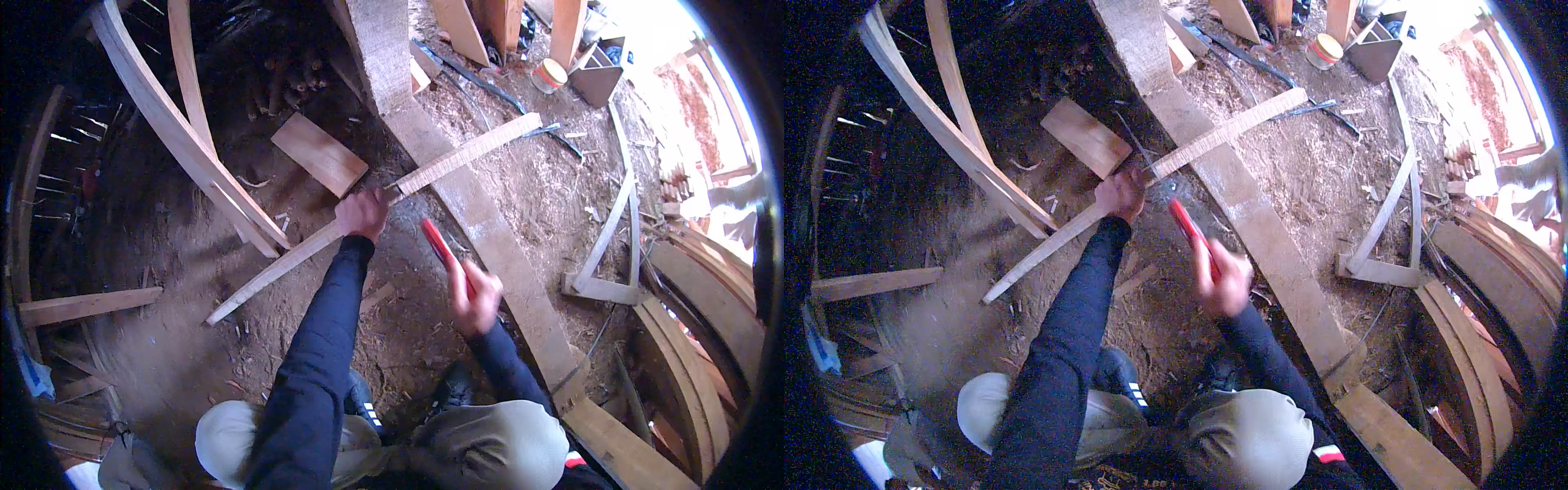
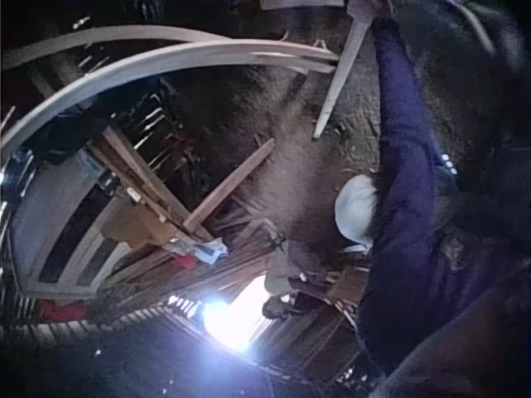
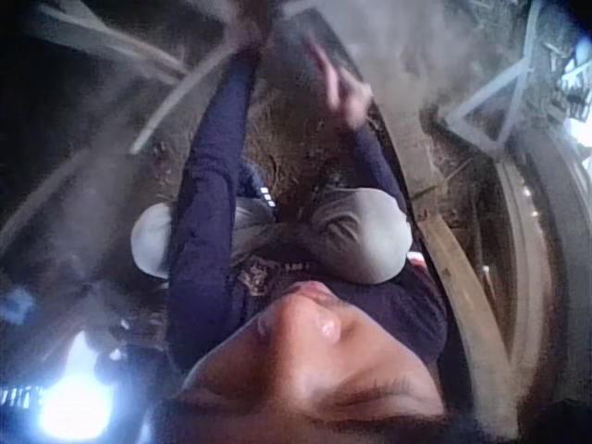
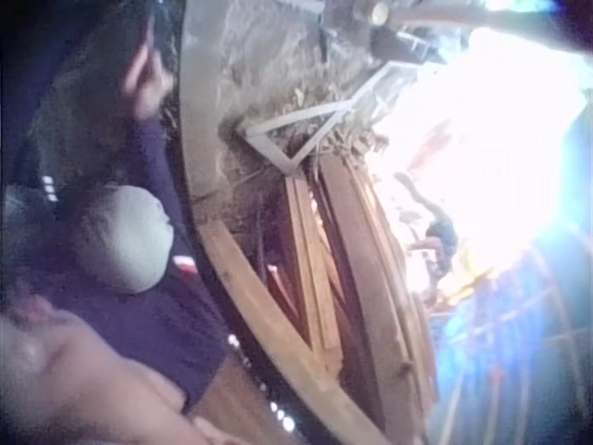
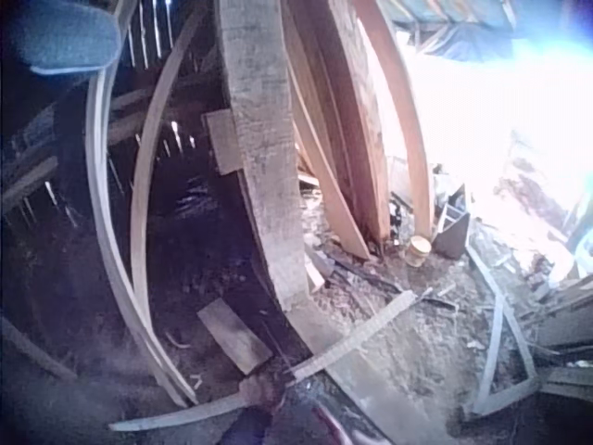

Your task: The person uses a red hand saw to cut a long, thin strip of light-colored wood. They hold the wood steady with their left hand while sawing with their right hand, working in a cluttered workshop environment.

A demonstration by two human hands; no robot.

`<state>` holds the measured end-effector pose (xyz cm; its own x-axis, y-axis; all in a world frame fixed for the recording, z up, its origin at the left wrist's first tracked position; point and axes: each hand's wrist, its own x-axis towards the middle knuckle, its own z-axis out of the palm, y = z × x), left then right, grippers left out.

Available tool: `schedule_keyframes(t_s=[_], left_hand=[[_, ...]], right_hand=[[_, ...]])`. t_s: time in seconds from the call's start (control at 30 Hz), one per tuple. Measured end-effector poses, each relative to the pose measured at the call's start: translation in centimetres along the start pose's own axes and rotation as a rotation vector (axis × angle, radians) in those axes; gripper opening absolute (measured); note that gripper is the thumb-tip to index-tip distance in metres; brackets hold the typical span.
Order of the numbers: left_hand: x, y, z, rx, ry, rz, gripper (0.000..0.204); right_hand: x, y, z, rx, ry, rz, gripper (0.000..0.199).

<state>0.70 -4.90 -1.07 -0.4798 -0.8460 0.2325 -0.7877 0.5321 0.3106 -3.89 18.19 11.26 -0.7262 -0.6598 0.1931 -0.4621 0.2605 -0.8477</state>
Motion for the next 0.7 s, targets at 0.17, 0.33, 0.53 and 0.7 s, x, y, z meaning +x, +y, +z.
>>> schedule_keyframes(t_s=[0.17, 0.33, 0.53, 0.7], left_hand=[[-1.5, -1.9, 0.9, 0.006, -0.054, 0.033, 0.041], [-0.1, 0.4, 0.3, 0.001, -0.115, -0.020, 0.039], [0.9, -2.2, 0.2, 0.073, -0.160, -0.032, 0.038], [0.3, -0.1, -0.3, 0.010, -0.043, -0.005, 0.038]], right_hand=[[-3.1, -0.1, -1.8, -0.012, -0.084, 0.053, 0.008], [-0.8, 0.9, -0.1, 0.004, -0.032, 0.025, 0.013], [-5.4, -0.1, -3.4, 0.014, -0.042, 0.039, 0.014], [-0.5, -0.2, -1.6, -0.043, 0.045, -0.047, 0.028]])
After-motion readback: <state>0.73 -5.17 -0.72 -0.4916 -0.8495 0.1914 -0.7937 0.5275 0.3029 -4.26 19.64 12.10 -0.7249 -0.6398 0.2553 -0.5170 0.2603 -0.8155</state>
